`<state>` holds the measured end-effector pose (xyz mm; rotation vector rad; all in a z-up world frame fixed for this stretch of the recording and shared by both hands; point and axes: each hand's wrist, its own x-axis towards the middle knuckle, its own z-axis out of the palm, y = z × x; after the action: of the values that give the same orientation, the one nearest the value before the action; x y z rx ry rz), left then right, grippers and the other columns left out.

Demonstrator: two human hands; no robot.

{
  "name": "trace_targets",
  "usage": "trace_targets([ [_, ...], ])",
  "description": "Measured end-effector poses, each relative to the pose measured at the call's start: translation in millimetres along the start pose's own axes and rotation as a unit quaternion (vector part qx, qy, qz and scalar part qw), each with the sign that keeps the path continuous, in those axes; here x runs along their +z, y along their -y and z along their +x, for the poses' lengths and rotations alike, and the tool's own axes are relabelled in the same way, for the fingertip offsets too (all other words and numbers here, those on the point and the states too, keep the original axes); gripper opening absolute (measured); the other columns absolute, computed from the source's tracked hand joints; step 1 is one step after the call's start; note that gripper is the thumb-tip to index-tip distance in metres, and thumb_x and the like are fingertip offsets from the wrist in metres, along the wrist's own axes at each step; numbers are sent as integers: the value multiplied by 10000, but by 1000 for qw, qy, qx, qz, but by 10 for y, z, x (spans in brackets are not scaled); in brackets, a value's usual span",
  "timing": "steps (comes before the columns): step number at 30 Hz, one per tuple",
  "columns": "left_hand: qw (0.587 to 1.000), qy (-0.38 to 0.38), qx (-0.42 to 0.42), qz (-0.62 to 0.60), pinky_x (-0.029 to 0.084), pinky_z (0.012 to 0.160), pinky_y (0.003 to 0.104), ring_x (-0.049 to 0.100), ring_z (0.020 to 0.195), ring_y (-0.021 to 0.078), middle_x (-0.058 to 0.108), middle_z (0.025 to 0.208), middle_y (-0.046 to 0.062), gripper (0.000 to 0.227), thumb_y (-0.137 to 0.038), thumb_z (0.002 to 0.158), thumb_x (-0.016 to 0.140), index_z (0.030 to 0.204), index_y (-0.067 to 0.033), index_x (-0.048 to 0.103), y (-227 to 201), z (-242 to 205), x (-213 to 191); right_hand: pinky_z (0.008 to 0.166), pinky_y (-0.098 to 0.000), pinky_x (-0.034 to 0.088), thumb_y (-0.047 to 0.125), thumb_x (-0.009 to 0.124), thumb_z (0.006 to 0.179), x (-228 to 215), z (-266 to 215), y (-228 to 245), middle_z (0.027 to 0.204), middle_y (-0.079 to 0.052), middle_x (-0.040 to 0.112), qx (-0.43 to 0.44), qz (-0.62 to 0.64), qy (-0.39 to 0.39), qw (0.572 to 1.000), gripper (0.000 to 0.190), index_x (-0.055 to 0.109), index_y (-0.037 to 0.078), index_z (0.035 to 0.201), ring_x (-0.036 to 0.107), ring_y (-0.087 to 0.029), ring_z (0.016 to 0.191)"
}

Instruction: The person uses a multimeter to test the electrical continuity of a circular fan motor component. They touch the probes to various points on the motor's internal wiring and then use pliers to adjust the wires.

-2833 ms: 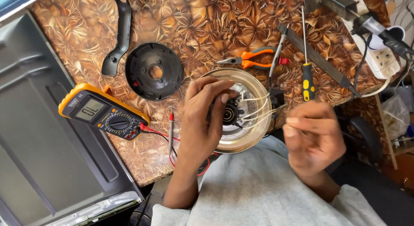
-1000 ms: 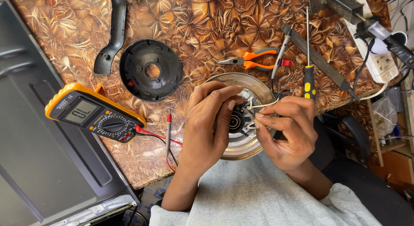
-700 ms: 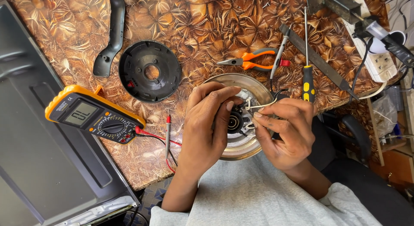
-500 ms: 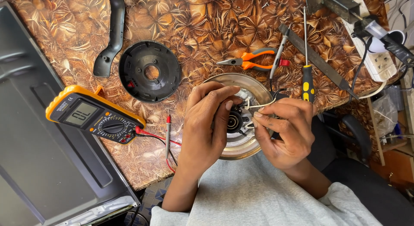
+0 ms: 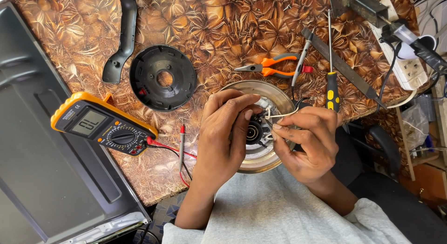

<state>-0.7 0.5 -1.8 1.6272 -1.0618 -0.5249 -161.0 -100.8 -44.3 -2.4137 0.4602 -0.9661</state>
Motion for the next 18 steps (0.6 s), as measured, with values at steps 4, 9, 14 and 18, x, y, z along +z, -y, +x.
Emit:
trace_targets([
  [4, 1000, 2, -1, -2, 480, 1005, 379, 564, 1120, 278, 724, 1053, 78, 257, -110, 1081, 417, 1203, 16, 604, -17, 2, -9, 889, -405, 475, 38, 731, 939, 2, 4, -6, 961, -84, 693, 1, 11, 1, 1000, 38, 706, 63, 952, 558, -300, 966],
  [9, 1000, 2, -1, 2, 472, 1013, 384, 566, 1118, 278, 725, 1042, 69, 259, -113, 1081, 419, 1206, 12, 608, -7, 1, -6, 903, -409, 469, 6, 741, 934, -17, 33, 22, 974, -94, 693, 2, 6, 11, 1000, 72, 703, 57, 968, 559, -306, 967],
  [14, 1000, -2, 2, 4, 474, 1011, 382, 570, 1113, 274, 722, 1039, 66, 247, -103, 1078, 423, 1197, 9, 608, -14, 4, -5, 909, -400, 457, -7, 752, 933, -8, 60, 46, 974, -85, 696, -6, -12, 2, 1000, 89, 707, 65, 958, 562, -295, 960],
  [18, 1000, 1, 1, 1, 474, 1007, 384, 567, 1112, 278, 725, 1040, 72, 256, -106, 1078, 417, 1201, 13, 607, -10, 11, -6, 886, -393, 471, -65, 738, 915, -8, 64, 46, 963, -107, 692, -8, -13, -4, 1000, 123, 705, 48, 954, 567, -299, 945],
])
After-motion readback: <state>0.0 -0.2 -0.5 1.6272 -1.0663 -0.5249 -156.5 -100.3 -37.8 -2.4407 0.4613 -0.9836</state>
